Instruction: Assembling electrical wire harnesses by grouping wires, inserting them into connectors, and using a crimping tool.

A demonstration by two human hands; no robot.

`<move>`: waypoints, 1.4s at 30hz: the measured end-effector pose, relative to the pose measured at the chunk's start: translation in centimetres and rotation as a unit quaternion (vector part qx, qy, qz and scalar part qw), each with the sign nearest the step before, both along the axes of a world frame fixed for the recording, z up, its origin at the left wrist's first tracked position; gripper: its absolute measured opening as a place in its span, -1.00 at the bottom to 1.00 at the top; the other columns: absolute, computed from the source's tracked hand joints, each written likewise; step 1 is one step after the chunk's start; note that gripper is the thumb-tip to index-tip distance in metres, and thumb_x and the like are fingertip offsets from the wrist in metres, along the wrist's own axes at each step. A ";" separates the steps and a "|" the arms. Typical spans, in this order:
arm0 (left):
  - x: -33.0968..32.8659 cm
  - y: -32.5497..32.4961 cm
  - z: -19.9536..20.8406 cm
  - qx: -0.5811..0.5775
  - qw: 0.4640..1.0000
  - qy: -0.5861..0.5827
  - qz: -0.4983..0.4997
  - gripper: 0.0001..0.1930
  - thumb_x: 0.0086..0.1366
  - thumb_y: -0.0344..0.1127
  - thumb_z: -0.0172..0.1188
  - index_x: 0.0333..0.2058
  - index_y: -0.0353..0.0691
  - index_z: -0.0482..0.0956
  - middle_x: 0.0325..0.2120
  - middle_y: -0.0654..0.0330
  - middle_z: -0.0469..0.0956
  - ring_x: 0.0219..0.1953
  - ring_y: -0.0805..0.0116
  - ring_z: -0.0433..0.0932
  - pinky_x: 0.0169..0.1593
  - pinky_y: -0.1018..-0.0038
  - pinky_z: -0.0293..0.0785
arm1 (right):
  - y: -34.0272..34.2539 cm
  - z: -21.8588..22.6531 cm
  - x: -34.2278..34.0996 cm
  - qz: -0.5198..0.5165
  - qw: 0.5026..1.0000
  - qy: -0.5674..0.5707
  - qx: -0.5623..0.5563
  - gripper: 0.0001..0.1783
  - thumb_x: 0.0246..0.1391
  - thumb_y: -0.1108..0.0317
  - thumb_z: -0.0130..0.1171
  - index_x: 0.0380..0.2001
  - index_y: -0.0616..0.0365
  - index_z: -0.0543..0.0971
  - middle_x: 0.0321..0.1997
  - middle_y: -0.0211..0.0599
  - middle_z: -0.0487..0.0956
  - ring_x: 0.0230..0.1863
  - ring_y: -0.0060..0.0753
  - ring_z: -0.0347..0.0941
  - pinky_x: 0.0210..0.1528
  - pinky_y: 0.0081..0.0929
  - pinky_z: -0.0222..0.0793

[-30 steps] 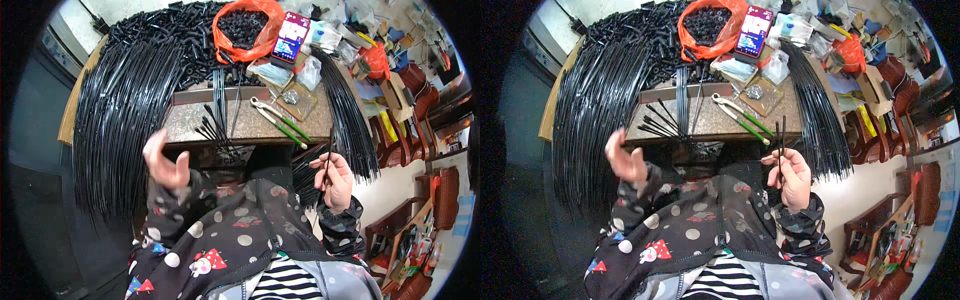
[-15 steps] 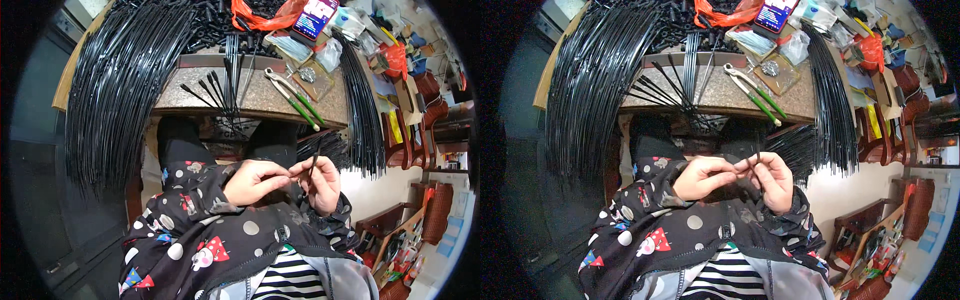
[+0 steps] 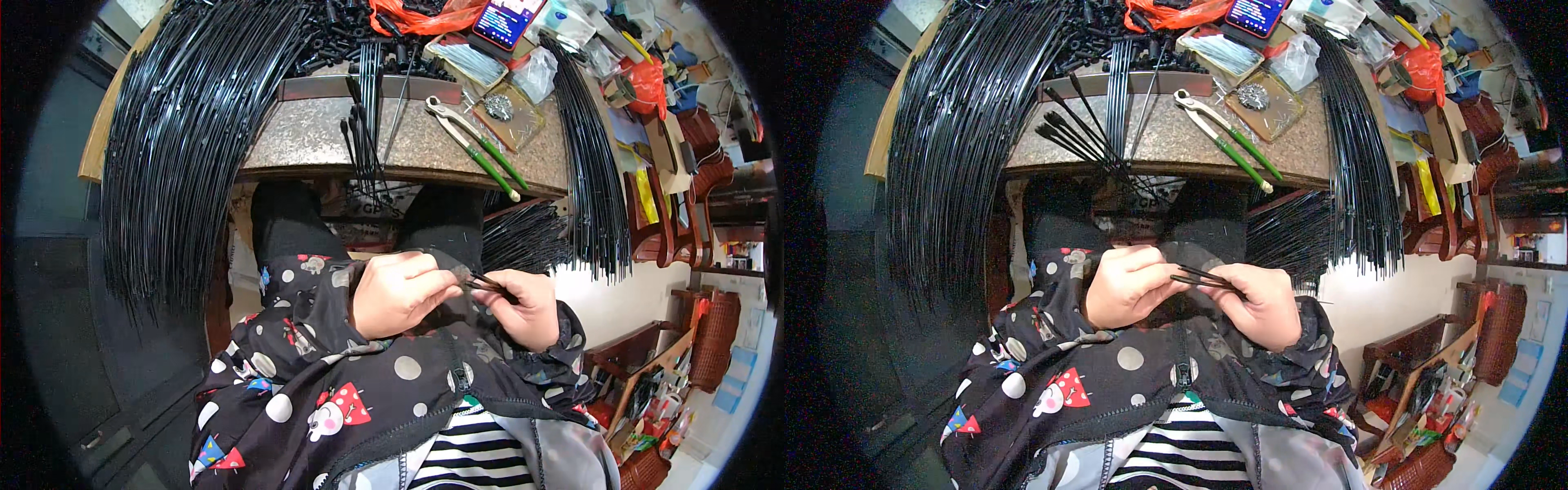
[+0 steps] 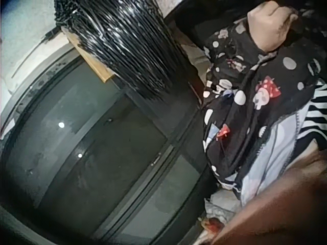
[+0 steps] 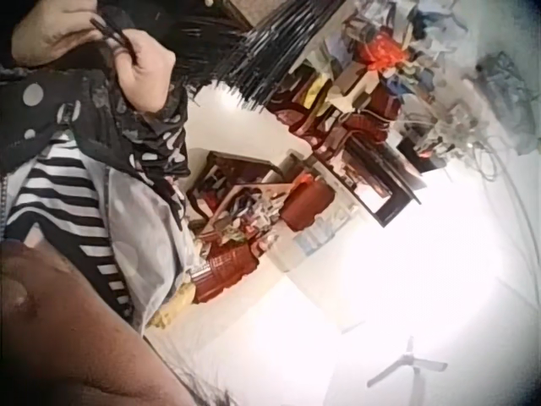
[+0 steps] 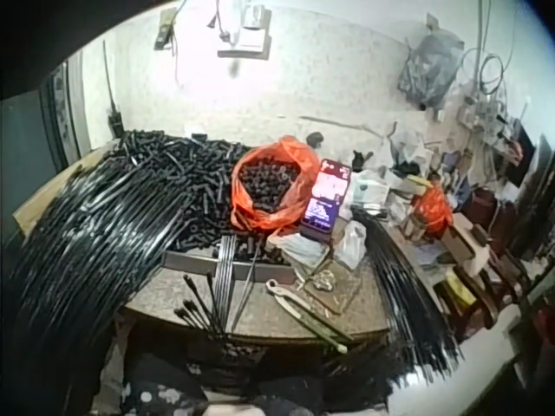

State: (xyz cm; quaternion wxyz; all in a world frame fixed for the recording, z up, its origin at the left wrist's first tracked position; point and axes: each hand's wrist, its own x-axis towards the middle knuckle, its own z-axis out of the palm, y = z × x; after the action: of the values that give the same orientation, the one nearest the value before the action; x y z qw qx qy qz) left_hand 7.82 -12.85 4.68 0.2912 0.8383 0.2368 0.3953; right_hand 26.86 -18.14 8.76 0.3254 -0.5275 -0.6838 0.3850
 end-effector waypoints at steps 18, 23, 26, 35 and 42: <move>-1.3 0.6 0.6 0.010 0.997 -0.068 0.046 -0.60 -0.26 -0.31 0.38 -0.37 -0.27 0.51 -0.61 0.23 0.45 -0.62 0.34 0.42 -0.57 0.56 0.34 | -1.0 -2.0 -1.6 -0.031 0.985 -0.005 0.167 -0.72 -0.32 0.68 0.09 -0.39 0.26 0.48 -0.64 -0.21 0.47 -0.62 -0.27 0.45 -0.59 -0.49 0.33; -1.4 0.7 0.4 0.055 0.995 -0.059 0.066 -0.62 -0.30 -0.29 0.39 -0.42 -0.27 0.52 -0.59 0.21 0.46 -0.63 0.34 0.42 -0.57 0.55 0.34 | -0.9 -2.1 -1.1 -0.004 0.981 -0.047 0.186 -0.70 -0.35 0.66 0.13 -0.39 0.28 0.48 -0.69 -0.20 0.42 -0.70 -0.26 0.36 -0.67 -0.46 0.23; -1.3 0.9 -0.1 0.063 0.996 -0.048 0.049 -0.70 -0.27 -0.34 0.38 -0.49 -0.26 0.52 -0.64 0.22 0.44 -0.65 0.35 0.41 -0.59 0.55 0.32 | -0.6 -1.5 -1.4 0.004 0.978 -0.069 0.196 -0.71 -0.34 0.65 0.15 -0.39 0.29 0.47 -0.70 -0.20 0.41 -0.71 -0.27 0.35 -0.67 -0.47 0.22; -0.9 0.1 0.7 0.070 0.989 -0.079 0.099 -0.77 -0.24 -0.39 0.36 -0.56 -0.27 0.51 -0.73 0.22 0.42 -0.71 0.35 0.39 -0.62 0.55 0.29 | -0.4 -1.2 -2.1 -0.030 0.970 -0.074 0.228 -0.72 -0.31 0.62 0.17 -0.39 0.29 0.47 -0.68 -0.18 0.42 -0.69 -0.26 0.37 -0.66 -0.48 0.24; -1.5 0.7 0.9 -0.088 0.991 -0.029 0.098 -0.52 -0.26 -0.30 0.40 -0.30 -0.33 0.47 -0.57 0.15 0.48 -0.59 0.38 0.46 -0.52 0.56 0.37 | -0.8 -1.3 -1.6 -0.113 0.981 0.016 0.154 -0.81 -0.20 0.59 0.13 -0.39 0.26 0.49 -0.62 -0.23 0.48 -0.64 -0.42 0.43 -0.58 -0.55 0.32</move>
State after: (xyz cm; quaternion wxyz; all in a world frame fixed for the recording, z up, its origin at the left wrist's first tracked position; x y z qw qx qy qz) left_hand 6.35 -12.12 5.60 0.3309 0.7701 0.3430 0.4240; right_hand 25.25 -18.90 7.43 0.4553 -0.5386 -0.6656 0.2442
